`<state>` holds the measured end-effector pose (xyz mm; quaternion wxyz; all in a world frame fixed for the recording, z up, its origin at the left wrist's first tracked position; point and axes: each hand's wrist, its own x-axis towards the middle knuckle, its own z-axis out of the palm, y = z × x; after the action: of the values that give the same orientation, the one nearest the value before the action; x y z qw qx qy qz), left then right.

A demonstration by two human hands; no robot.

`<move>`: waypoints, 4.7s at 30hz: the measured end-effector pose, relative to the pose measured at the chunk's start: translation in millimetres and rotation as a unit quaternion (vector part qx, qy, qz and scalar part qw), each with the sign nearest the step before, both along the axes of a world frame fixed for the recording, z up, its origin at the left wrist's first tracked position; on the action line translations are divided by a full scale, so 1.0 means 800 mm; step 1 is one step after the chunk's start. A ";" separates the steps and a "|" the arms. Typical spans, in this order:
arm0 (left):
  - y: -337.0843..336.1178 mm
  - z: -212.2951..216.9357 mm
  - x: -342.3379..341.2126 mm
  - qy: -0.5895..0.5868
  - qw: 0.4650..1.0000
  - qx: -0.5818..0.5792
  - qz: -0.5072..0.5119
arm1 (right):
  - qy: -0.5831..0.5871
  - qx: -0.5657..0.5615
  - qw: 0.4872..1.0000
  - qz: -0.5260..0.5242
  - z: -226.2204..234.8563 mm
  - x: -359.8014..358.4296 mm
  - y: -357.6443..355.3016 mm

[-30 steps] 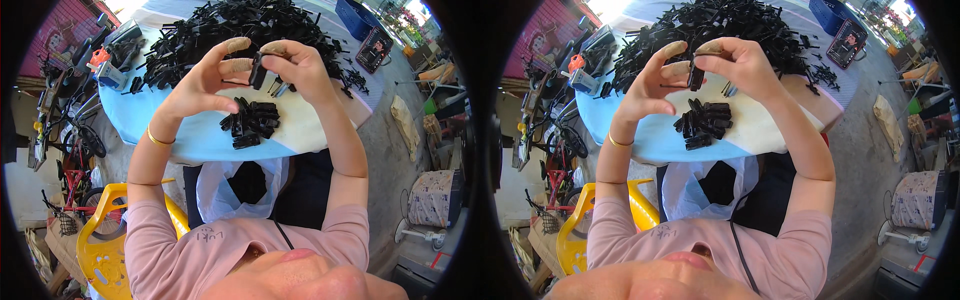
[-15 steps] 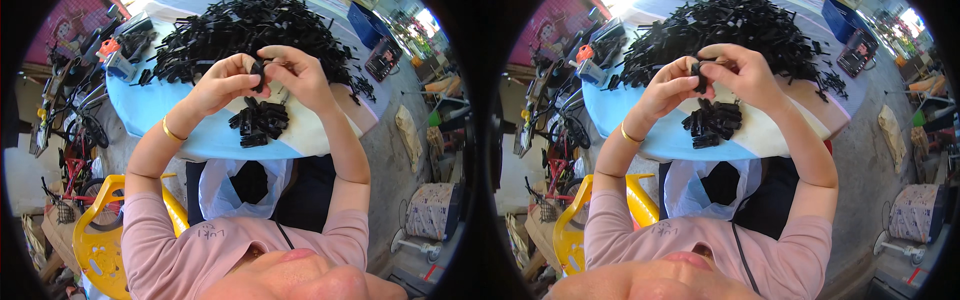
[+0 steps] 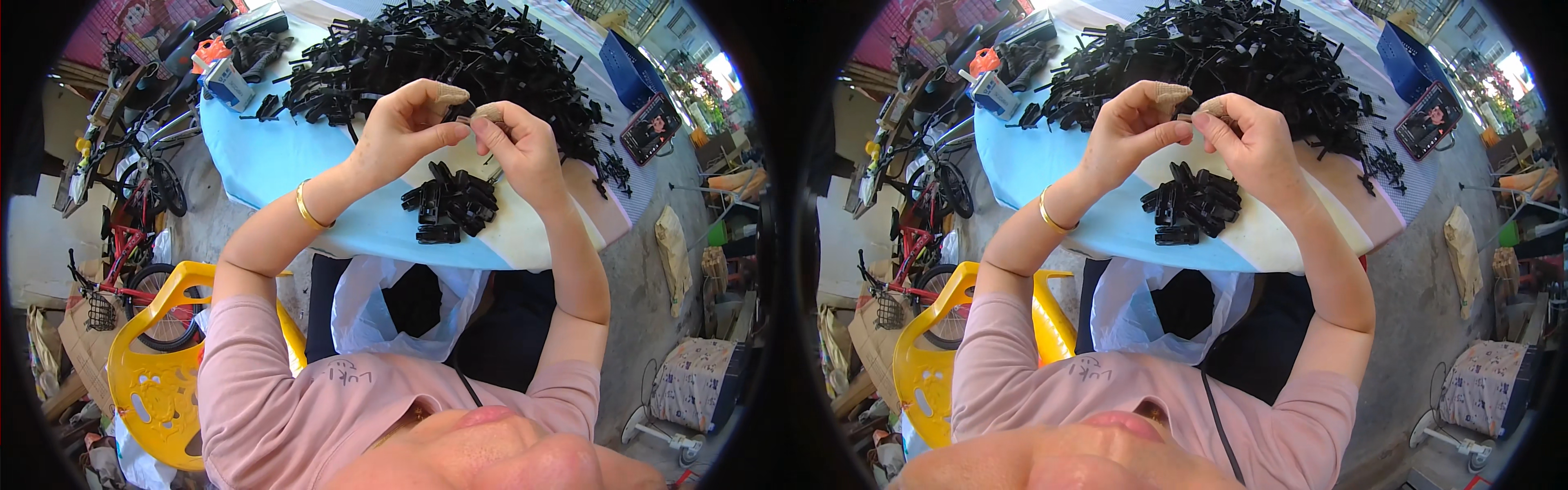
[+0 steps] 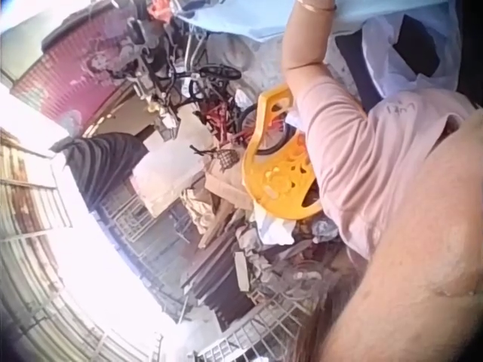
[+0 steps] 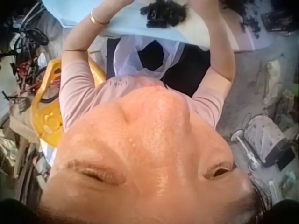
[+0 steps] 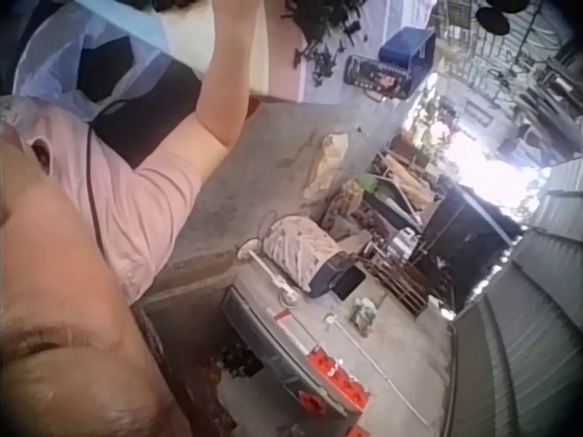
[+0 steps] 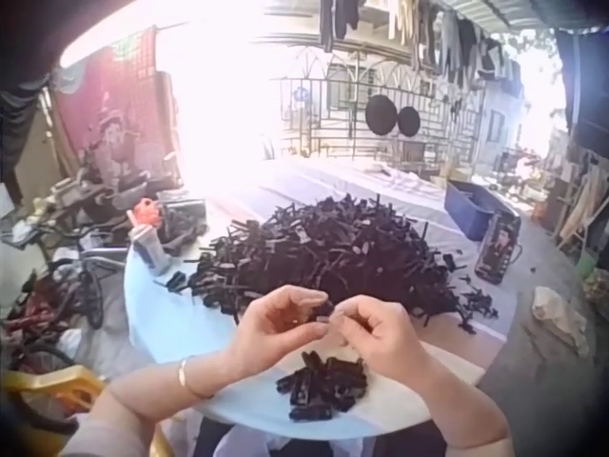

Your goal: Sorting or assembling small black plastic components at a workstation.

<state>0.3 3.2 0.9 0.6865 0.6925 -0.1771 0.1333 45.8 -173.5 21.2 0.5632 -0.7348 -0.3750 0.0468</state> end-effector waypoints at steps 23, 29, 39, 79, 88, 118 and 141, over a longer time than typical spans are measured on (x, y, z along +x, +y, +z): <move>0.000 0.009 -0.008 -0.253 0.939 0.201 0.122 | 0.064 -0.055 0.995 0.058 0.010 0.003 -0.003; -0.008 0.007 -0.007 -0.082 0.979 0.185 -0.005 | -0.063 -0.241 0.968 0.028 0.033 0.031 -0.051; -0.010 0.005 -0.001 -0.218 0.928 0.274 -0.130 | -0.307 -0.248 0.910 -0.129 -0.010 0.035 -0.029; -0.003 0.009 -0.002 -0.026 0.999 -0.034 -0.027 | 0.058 0.090 0.994 0.004 0.005 0.002 -0.005; -0.005 -0.003 0.000 -0.028 0.999 0.001 -0.035 | 0.064 0.031 0.997 -0.006 -0.003 -0.002 0.003; 0.016 0.011 0.007 0.153 0.926 -0.291 -0.184 | -0.165 0.056 0.984 -0.022 0.006 -0.004 0.002; -0.013 0.013 -0.011 0.060 0.988 -0.066 -0.125 | -0.054 0.058 0.996 -0.042 0.004 -0.004 -0.002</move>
<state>-8.6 -7.0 11.2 0.7515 0.6247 -0.2117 0.0163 42.5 -175.2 24.3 0.5857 -0.7173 -0.3754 -0.0388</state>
